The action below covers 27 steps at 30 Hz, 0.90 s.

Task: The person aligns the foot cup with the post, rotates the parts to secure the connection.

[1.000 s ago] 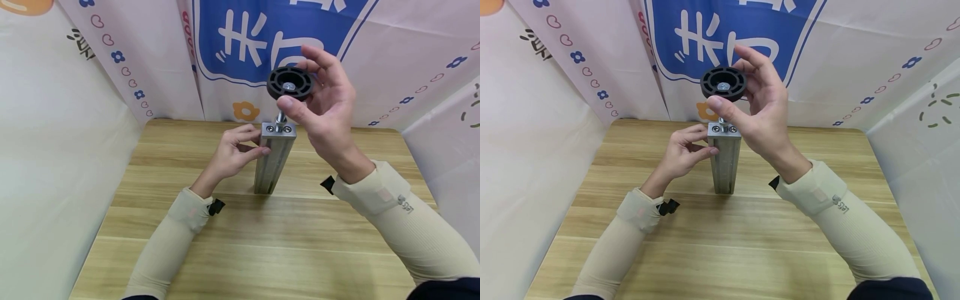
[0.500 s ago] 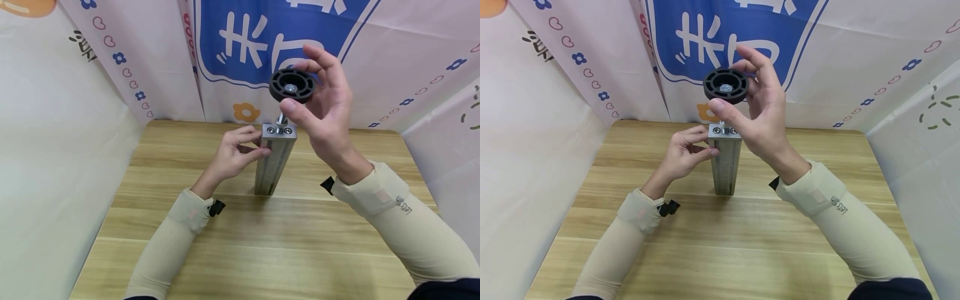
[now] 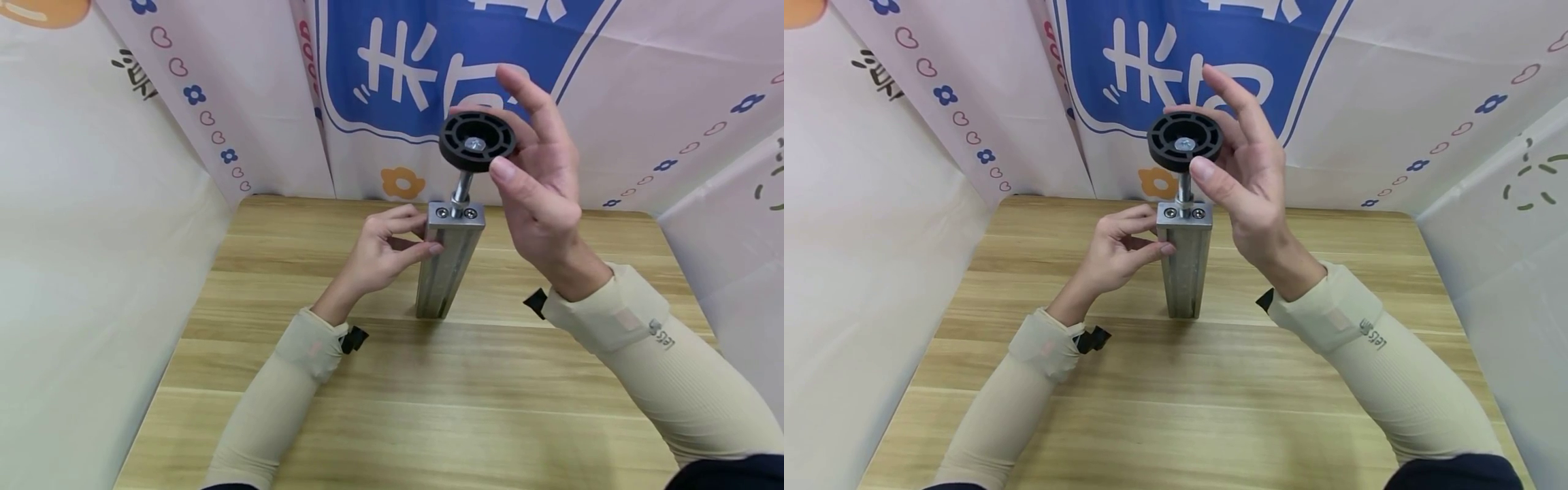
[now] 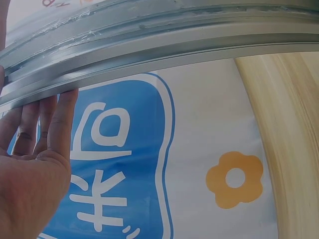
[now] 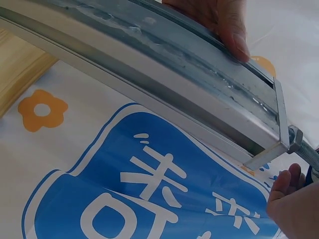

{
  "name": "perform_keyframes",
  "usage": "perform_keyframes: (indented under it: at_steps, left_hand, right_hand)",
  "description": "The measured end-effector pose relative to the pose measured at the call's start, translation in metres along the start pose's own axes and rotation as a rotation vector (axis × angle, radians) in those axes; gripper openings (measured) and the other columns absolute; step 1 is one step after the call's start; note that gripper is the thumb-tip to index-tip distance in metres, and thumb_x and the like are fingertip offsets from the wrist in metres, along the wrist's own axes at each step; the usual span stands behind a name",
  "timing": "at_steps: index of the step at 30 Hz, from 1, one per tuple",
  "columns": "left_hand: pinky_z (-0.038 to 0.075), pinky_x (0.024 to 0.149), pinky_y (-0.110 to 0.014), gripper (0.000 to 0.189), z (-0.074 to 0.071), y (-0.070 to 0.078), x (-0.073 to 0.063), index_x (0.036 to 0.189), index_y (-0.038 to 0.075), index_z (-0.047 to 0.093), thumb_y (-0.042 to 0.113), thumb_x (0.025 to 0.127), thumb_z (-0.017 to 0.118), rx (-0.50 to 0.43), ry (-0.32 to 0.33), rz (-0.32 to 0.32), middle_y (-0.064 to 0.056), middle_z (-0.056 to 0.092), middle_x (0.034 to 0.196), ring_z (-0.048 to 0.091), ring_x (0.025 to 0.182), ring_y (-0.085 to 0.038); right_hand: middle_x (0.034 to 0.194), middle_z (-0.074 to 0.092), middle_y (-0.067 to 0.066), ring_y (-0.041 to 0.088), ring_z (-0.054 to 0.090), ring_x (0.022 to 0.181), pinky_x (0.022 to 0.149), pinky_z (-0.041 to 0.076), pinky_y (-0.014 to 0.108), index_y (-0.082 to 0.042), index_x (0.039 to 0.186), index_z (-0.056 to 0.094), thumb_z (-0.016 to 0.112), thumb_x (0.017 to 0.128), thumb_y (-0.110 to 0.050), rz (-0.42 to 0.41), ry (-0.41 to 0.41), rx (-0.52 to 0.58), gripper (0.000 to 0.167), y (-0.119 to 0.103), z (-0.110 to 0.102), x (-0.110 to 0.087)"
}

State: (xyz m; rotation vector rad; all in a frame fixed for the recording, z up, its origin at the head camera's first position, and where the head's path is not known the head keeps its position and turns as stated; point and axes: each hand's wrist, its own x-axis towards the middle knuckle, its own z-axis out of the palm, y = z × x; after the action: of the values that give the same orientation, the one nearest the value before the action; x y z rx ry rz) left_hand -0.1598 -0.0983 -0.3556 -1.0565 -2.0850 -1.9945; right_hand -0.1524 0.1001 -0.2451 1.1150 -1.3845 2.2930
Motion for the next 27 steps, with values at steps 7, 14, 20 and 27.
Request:
perform_keyframes:
  at_steps: [7,14,20,27]
  left_hand:
    - [0.07,0.079,-0.04,0.033,-0.0002,0.0022,0.0,0.122,-0.014,0.071,-0.013,0.089,0.074,-0.001,0.007,0.002,-0.023,0.066,0.101,0.067,0.091,-0.011]
    - [0.07,0.079,-0.039,0.034,-0.0002,0.0016,-0.0004,0.123,-0.013,0.071,-0.012,0.089,0.075,0.007,0.003,-0.005,-0.022,0.066,0.102,0.067,0.092,-0.012]
    - [0.07,0.079,-0.039,0.036,-0.0002,0.0013,-0.0004,0.125,-0.012,0.07,-0.012,0.09,0.075,0.012,0.001,-0.005,-0.022,0.066,0.102,0.067,0.092,-0.013]
    - [0.07,0.08,-0.038,0.037,-0.0011,0.0013,-0.0007,0.127,-0.011,0.07,-0.01,0.09,0.076,0.026,-0.004,-0.006,-0.021,0.066,0.104,0.068,0.093,-0.014]
  right_hand:
    - [0.125,0.07,0.019,0.031,0.069,0.118,0.104,0.063,0.036,0.007,0.152,0.038,0.06,0.091,0.004,-0.009,0.033,-0.004,0.065,-0.0015,0.0009,-0.0023]
    - [0.124,0.066,0.017,0.029,0.068,0.114,0.105,0.062,0.032,0.007,0.15,0.043,0.081,0.088,-0.012,-0.023,0.077,-0.13,0.075,-0.0013,0.0012,-0.0038]
    - [0.12,0.06,0.017,0.028,0.065,0.107,0.097,0.063,0.028,0.005,0.148,0.046,0.095,0.08,-0.031,-0.039,0.088,-0.18,0.09,0.0015,0.003,-0.0015]
    - [0.117,0.055,0.014,0.025,0.061,0.105,0.092,0.062,0.025,0.007,0.146,0.047,0.097,0.077,-0.031,-0.062,0.082,-0.236,0.093,0.0036,0.0033,0.0005]
